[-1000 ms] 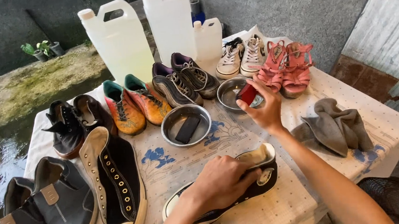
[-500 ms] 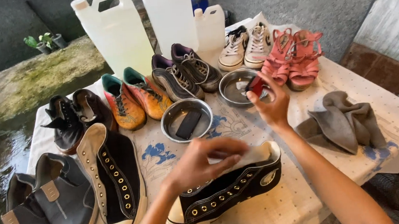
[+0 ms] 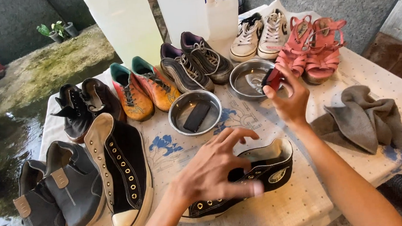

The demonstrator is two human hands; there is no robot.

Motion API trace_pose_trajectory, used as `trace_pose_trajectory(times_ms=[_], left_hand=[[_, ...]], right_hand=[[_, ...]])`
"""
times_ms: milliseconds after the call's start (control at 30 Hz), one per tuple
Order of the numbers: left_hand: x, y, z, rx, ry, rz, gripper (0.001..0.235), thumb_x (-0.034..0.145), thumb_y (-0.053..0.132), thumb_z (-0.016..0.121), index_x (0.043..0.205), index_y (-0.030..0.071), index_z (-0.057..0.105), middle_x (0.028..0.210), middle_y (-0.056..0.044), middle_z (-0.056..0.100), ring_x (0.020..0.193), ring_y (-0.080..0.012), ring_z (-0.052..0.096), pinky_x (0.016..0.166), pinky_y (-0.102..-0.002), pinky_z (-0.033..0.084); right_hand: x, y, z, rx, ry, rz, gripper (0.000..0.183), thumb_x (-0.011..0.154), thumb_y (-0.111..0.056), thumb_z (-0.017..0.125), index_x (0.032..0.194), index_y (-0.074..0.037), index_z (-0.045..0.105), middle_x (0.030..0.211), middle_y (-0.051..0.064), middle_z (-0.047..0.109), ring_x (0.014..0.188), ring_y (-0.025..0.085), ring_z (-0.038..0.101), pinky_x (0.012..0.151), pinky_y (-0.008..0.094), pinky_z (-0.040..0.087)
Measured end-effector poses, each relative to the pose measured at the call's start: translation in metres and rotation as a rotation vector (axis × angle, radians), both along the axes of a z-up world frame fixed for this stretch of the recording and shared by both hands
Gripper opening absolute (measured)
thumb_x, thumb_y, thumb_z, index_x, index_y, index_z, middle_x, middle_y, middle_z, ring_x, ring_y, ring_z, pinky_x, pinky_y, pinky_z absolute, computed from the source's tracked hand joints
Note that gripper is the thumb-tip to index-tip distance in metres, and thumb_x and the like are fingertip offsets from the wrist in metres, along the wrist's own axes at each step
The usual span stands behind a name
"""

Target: The person cleans a black high-top sneaker using a red brush and a grey cloth. They scrub the shoe's upper and toe cap with the brush, then wipe the surface with the cloth. The person repeats the scrubbing and wiping process on the shoe while it rests on a table covered with a patterned cloth.

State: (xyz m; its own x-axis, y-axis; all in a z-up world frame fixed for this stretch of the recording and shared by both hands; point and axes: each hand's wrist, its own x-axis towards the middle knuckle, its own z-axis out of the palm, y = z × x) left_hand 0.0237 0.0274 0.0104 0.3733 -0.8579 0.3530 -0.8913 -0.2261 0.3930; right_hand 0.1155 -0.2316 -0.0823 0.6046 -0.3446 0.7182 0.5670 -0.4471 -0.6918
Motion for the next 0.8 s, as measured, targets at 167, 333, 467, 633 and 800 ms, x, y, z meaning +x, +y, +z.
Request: trace_pose_trajectory(times_ms=[167,333,467,633,800], left_hand=[[-0.004,0.011,-0.020,0.246,0.106,0.096,0.065,0.083,0.070,0.057,0.096,0.008,0.076,0.139,-0.022,0.056,0.113,-0.0404,0.065,0.074,-0.046,0.063],[0.017,0.022,-0.054,0.150,0.103,-0.022,0.025,0.101,0.028,0.065,0.095,0.006,0.074,0.090,-0.015,0.071,0.067,-0.0301,0.075,0.054,-0.034,0.060],[0.036,0.024,-0.071,0.096,0.235,-0.014,0.040,0.106,0.029,0.060,0.073,0.006,0.063,0.062,-0.008,0.064,0.049,-0.0204,0.064,0.050,-0.028,0.051],[0.049,0.025,-0.085,0.085,0.374,0.051,0.044,0.103,0.035,0.061,0.068,0.007,0.062,0.059,-0.009,0.067,0.050,-0.0222,0.067,0.050,-0.030,0.050],[0.053,0.024,-0.079,0.121,0.467,0.061,0.044,0.108,0.031,0.056,0.071,0.009,0.062,0.057,-0.008,0.065,0.046,-0.0166,0.062,0.049,-0.024,0.051]], right_hand=[[0.003,-0.006,-0.007,-0.084,-0.041,-0.015,0.064,0.085,-0.033,0.083,0.137,-0.002,0.062,0.142,0.028,0.054,0.130,0.040,0.053,0.101,0.042,0.050],[0.016,-0.015,-0.022,-0.322,-0.089,-0.140,0.075,0.081,-0.049,0.083,0.140,-0.006,0.065,0.140,0.026,0.058,0.124,0.040,0.059,0.099,0.046,0.051],[0.022,-0.018,-0.030,-0.355,-0.111,-0.168,0.079,0.076,-0.055,0.083,0.136,-0.007,0.067,0.138,0.024,0.061,0.121,0.037,0.062,0.102,0.046,0.049],[0.023,-0.019,-0.024,-0.364,-0.140,-0.194,0.075,0.078,-0.053,0.083,0.135,-0.006,0.067,0.139,0.023,0.062,0.121,0.036,0.062,0.103,0.047,0.048],[0.020,-0.016,-0.016,-0.378,-0.150,-0.239,0.076,0.080,-0.054,0.081,0.133,-0.002,0.068,0.135,0.026,0.063,0.117,0.038,0.064,0.101,0.048,0.049]])
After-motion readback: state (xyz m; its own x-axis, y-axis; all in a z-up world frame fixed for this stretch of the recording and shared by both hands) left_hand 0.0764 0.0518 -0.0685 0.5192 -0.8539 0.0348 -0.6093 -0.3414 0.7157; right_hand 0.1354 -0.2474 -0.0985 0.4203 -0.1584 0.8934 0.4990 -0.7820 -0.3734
